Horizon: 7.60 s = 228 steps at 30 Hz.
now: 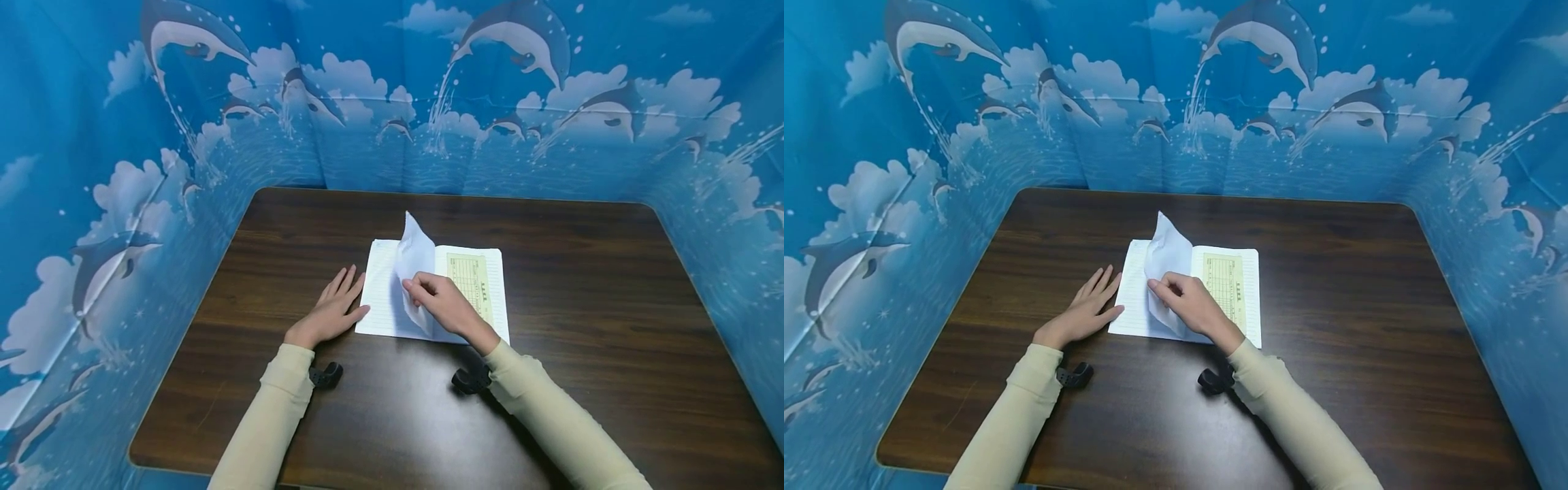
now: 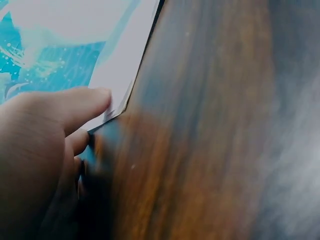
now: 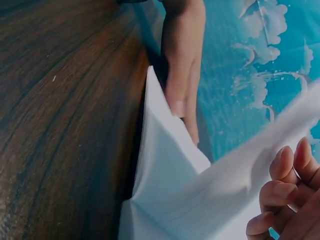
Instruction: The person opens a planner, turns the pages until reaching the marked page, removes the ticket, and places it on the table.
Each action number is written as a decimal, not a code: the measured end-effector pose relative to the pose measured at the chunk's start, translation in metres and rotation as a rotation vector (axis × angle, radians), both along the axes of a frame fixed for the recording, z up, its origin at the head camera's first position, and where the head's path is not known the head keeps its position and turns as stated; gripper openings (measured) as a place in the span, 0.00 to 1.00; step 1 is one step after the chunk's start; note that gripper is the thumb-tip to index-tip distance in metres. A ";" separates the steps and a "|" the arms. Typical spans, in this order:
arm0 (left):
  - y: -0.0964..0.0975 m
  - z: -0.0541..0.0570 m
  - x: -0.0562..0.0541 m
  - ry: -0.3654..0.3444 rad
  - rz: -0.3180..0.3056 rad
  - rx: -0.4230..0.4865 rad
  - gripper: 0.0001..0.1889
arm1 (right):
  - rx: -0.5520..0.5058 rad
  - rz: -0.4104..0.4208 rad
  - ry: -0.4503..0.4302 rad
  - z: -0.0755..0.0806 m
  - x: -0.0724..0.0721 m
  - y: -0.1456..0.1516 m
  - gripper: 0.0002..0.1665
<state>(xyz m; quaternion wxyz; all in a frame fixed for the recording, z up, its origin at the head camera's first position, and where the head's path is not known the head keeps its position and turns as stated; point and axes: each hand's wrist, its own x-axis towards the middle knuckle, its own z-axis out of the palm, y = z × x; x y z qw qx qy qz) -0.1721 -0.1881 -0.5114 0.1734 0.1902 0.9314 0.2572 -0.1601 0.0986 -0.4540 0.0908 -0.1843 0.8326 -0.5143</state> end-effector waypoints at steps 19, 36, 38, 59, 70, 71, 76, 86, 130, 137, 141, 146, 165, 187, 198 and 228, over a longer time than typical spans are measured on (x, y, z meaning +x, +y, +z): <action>0.002 -0.002 0.000 -0.011 0.054 0.090 0.36 | 0.349 0.061 0.216 -0.027 0.001 0.000 0.12; 0.003 -0.005 0.000 0.010 0.018 -0.022 0.45 | 0.412 0.042 0.250 -0.024 0.002 0.010 0.11; 0.004 -0.004 0.000 0.013 0.013 -0.017 0.45 | 0.356 -0.049 0.224 -0.019 0.000 0.021 0.12; 0.006 0.005 -0.003 0.036 0.015 -0.031 0.45 | 0.502 -0.551 -0.122 -0.024 -0.014 0.108 0.24; 0.009 0.010 -0.008 0.056 0.016 -0.031 0.45 | 0.540 -0.572 -0.093 -0.016 -0.022 0.103 0.17; 0.009 0.010 -0.008 0.056 0.015 -0.029 0.45 | 0.536 -0.571 -0.099 -0.016 -0.022 0.103 0.17; 0.008 0.007 -0.004 0.052 0.018 -0.036 0.46 | 0.523 -0.566 -0.138 -0.020 -0.021 0.101 0.16; 0.005 -0.001 0.005 0.043 0.020 -0.031 0.46 | 0.499 -0.508 -0.187 -0.022 -0.013 0.105 0.15; 0.003 -0.002 0.004 0.038 0.016 -0.032 0.46 | 0.321 -0.527 -0.227 -0.033 0.007 0.237 0.35; 0.002 0.002 0.001 0.032 0.017 -0.048 0.45 | 0.334 -0.580 -0.295 -0.036 0.011 0.260 0.40; 0.003 0.002 0.001 0.030 0.020 -0.052 0.45 | 0.339 -0.588 -0.328 -0.035 0.010 0.264 0.40; 0.002 0.002 0.002 0.027 0.016 -0.055 0.44 | 0.366 -0.586 -0.312 -0.035 0.009 0.264 0.36; 0.018 0.012 0.003 -0.088 0.077 0.120 0.38 | 0.486 -0.641 -0.146 -0.038 0.014 0.250 0.24; 0.056 0.019 -0.003 -0.012 0.489 0.412 0.29 | 0.455 -0.689 -0.078 -0.039 0.026 0.248 0.25; 0.058 0.035 -0.008 0.021 0.475 0.456 0.22 | 0.435 -0.317 0.200 -0.035 0.039 0.197 0.15; 0.140 0.110 -0.013 0.123 0.248 0.398 0.29 | 0.703 -0.099 0.251 -0.044 0.043 0.186 0.30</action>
